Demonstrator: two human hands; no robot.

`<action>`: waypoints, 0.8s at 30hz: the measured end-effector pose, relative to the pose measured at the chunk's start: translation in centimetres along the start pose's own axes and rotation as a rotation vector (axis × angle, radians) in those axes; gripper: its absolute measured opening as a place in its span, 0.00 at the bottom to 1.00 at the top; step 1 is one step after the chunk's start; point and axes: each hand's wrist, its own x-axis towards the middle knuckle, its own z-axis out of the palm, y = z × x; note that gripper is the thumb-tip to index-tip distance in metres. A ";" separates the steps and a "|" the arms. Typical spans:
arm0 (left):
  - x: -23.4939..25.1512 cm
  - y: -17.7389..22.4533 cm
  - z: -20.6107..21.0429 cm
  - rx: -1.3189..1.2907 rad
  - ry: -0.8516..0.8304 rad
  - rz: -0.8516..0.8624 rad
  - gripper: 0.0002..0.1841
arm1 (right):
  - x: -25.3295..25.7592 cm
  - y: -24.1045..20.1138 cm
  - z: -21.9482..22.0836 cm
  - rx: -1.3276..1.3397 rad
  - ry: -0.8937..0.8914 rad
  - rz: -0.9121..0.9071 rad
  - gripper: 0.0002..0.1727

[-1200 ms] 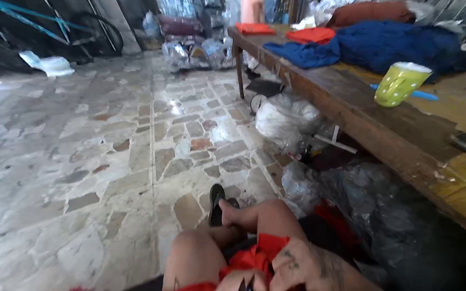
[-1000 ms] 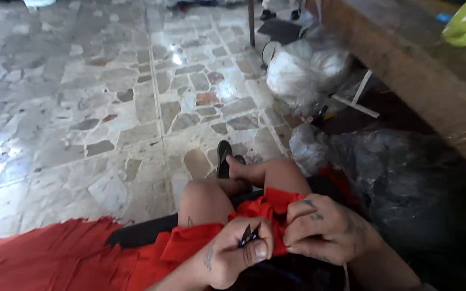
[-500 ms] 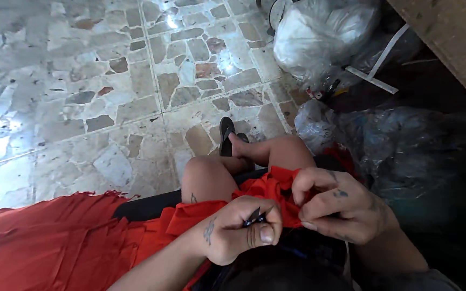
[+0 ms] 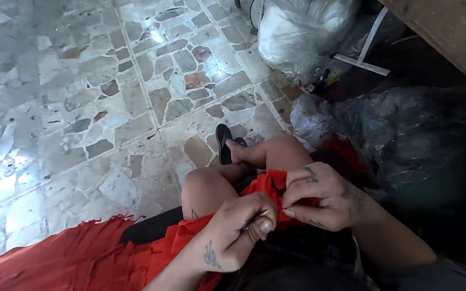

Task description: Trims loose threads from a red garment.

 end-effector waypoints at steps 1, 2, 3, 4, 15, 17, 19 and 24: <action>0.0 -0.2 0.0 0.030 -0.014 -0.015 0.21 | 0.1 -0.2 0.1 -0.046 -0.015 -0.001 0.13; 0.0 -0.3 -0.1 0.031 -0.025 -0.029 0.21 | 0.1 -0.3 0.1 -0.068 -0.032 -0.010 0.12; 0.0 -0.3 -0.2 0.009 -0.034 -0.044 0.20 | 0.2 -0.4 0.0 -0.070 -0.053 -0.019 0.11; -0.1 -0.3 -0.4 -0.027 -0.039 -0.061 0.20 | 0.1 -0.4 -0.3 -0.060 -0.076 -0.021 0.11; -0.2 1.6 -1.5 -0.257 -0.027 -0.223 0.15 | -0.6 -0.3 -0.7 -0.084 -0.003 -0.012 0.11; -0.2 2.0 -1.5 -0.243 -0.038 -0.236 0.15 | -0.8 -0.3 -0.5 -0.127 0.032 -0.010 0.12; -0.3 2.4 -1.7 -0.224 -0.043 -0.244 0.14 | -1.1 -0.2 -0.7 -0.108 0.054 -0.006 0.11; -0.4 3.4 -2.4 -0.208 -0.045 -0.241 0.14 | -1.2 -0.2 -1.0 -0.147 0.147 -0.022 0.10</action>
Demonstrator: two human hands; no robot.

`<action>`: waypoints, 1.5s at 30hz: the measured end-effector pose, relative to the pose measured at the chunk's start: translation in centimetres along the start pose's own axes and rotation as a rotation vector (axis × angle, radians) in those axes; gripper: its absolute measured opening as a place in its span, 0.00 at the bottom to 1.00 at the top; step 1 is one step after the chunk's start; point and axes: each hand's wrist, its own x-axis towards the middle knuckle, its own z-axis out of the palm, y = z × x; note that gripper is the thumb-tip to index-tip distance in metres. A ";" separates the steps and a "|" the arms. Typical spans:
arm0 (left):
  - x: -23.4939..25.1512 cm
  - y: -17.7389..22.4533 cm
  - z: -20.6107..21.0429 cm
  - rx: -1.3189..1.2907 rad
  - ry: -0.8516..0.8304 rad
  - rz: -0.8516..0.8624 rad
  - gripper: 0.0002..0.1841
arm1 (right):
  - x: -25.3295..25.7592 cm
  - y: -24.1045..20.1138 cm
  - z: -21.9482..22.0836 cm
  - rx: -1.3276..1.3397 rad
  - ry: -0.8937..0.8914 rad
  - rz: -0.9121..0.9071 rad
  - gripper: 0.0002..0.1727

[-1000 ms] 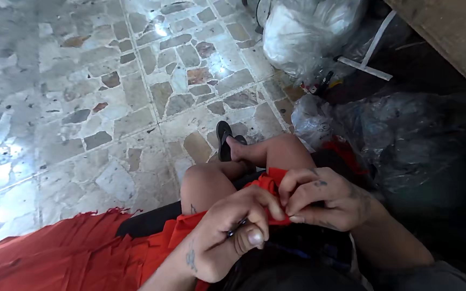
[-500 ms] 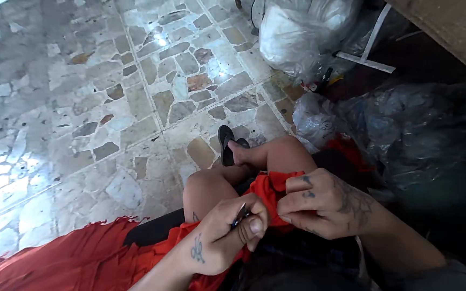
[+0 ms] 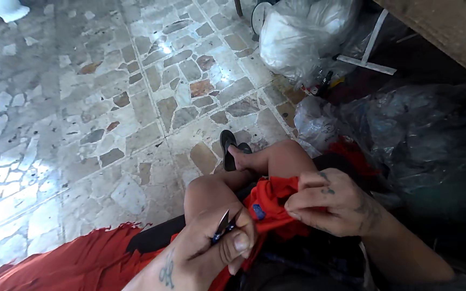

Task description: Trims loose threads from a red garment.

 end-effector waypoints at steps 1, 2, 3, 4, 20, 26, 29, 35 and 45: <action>-0.2 0.3 -0.1 -0.008 0.002 -0.005 0.14 | -0.1 0.1 -0.3 -0.025 0.026 0.008 0.10; -0.5 0.6 -0.4 -0.014 0.002 -0.014 0.14 | -0.2 0.1 -0.9 -0.034 0.041 0.024 0.10; -0.8 1.0 -1.0 -0.010 0.001 -0.022 0.14 | -0.4 0.2 -1.5 -0.024 0.045 0.040 0.10; -1.2 1.3 -2.0 0.016 0.008 -0.038 0.14 | -0.6 0.3 -2.0 -0.008 0.036 0.056 0.10; -6.0 -4.3 -16.0 0.906 0.885 -0.401 0.18 | -1.6 1.1 -0.8 0.091 0.071 0.193 0.12; 1.2 -3.4 0.0 0.510 0.398 0.236 0.29 | 0.9 0.4 2.2 0.235 0.136 0.144 0.13; 2.8 -4.3 1.2 0.369 0.398 0.303 0.17 | 1.7 -0.5 2.3 0.232 0.188 0.122 0.13; 1.9 -2.6 1.2 0.404 0.428 0.368 0.12 | 0.6 -2.3 0.2 0.296 0.229 0.129 0.14; 0.5 -0.7 2.6 0.573 0.484 0.484 0.12 | 0.9 -4.4 0.8 0.125 0.104 0.002 0.30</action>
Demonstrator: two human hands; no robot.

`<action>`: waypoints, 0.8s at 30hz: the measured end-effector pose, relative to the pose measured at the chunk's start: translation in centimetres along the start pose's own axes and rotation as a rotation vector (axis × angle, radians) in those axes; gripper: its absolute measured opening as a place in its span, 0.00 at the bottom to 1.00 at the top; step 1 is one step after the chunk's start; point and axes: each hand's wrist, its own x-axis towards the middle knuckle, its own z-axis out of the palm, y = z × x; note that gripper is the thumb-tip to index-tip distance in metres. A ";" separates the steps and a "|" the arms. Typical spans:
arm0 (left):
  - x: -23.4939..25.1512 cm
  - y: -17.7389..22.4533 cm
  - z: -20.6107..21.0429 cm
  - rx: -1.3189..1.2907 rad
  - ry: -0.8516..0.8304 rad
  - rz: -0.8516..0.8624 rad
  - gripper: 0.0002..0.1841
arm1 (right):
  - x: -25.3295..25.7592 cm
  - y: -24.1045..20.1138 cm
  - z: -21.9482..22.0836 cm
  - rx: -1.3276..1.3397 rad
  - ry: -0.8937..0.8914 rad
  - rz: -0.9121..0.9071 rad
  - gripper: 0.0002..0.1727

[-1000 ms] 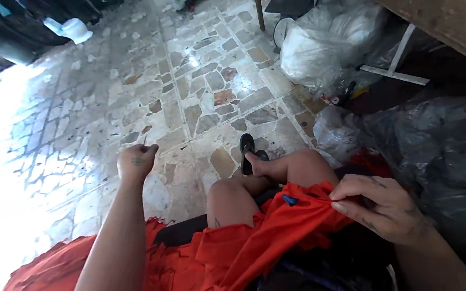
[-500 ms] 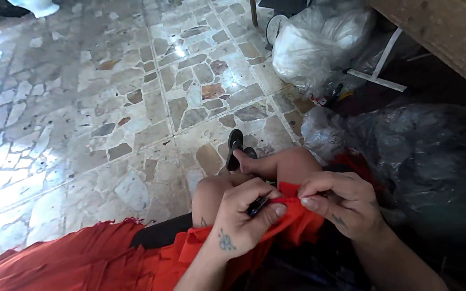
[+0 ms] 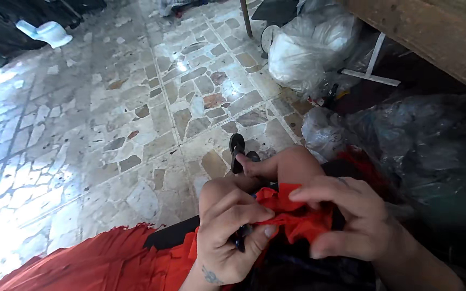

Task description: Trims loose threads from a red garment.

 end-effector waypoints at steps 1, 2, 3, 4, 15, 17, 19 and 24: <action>-0.1 0.3 0.0 0.040 0.012 0.018 0.12 | 0.1 -0.2 0.1 -0.085 0.003 -0.043 0.24; -0.3 0.8 0.1 0.098 0.026 0.042 0.12 | 0.2 -0.3 0.2 -0.160 0.014 -0.091 0.18; -0.5 1.3 0.2 0.170 0.040 0.071 0.11 | 0.1 -0.4 0.2 -0.238 0.040 -0.140 0.14; -0.7 2.0 0.2 0.249 0.050 0.104 0.10 | -0.1 -0.6 0.1 -0.303 0.076 -0.189 0.12; -2.0 6.9 0.1 0.274 0.006 0.222 0.03 | -1.9 -3.9 -0.6 -0.347 0.179 -0.463 0.06; -2.0 6.9 0.0 0.275 0.020 0.236 0.03 | -1.8 -4.1 -0.7 -0.339 0.173 -0.479 0.06; -2.2 7.1 0.1 0.304 0.044 0.210 0.05 | -1.7 -4.4 -0.8 -0.364 0.149 -0.426 0.05; -1.7 6.9 0.4 0.255 0.079 0.091 0.17 | 0.2 -4.1 0.4 -0.374 0.039 -0.234 0.32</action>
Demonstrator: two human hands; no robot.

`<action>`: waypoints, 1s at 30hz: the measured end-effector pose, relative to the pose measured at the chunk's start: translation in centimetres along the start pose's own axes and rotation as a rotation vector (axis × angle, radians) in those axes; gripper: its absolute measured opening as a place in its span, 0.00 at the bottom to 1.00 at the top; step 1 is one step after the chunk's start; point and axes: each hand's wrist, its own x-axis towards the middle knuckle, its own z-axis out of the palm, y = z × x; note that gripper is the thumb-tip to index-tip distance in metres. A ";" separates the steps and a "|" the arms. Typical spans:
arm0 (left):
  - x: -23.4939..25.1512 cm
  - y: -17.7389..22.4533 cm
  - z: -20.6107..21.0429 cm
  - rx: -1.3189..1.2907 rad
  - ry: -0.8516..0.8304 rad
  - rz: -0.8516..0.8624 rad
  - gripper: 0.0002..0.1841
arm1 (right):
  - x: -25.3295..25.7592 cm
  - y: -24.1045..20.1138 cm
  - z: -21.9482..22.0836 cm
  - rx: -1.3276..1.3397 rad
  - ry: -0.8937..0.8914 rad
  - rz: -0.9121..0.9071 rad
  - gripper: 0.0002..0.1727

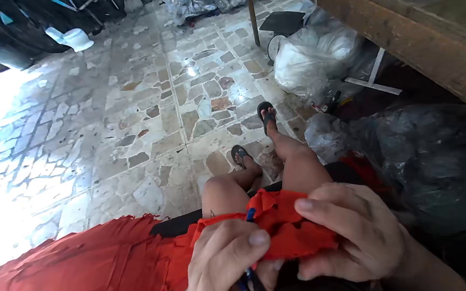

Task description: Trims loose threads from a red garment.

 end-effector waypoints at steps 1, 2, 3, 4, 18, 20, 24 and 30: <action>0.2 -0.2 0.1 -0.009 -0.024 -0.013 0.18 | 0.1 0.2 0.4 0.025 -0.027 0.001 0.35; 0.3 -0.4 0.2 -0.020 -0.048 -0.025 0.18 | 0.2 0.4 0.8 0.053 -0.039 -0.005 0.33; 0.3 -0.6 0.4 -0.037 -0.065 -0.032 0.18 | 0.3 0.5 1.2 0.079 -0.038 -0.015 0.28; 0.4 -0.9 0.5 -0.060 -0.076 -0.038 0.18 | 0.4 0.6 1.4 0.103 -0.035 -0.025 0.22; -1.4 -5.7 1.6 -0.173 -0.092 -0.217 0.18 | -0.2 4.8 2.1 0.416 -0.218 0.231 0.12; -0.6 -6.4 1.5 -0.131 -0.098 -0.178 0.19 | -0.2 5.4 1.9 0.459 -0.199 0.248 0.11; 1.3 -6.8 1.6 -0.126 -0.139 -0.132 0.21 | 0.2 6.4 1.1 0.428 -0.146 0.223 0.10; -0.1 -7.3 3.0 -0.132 -0.113 -0.067 0.19 | -0.9 7.2 1.1 0.456 -0.040 0.247 0.13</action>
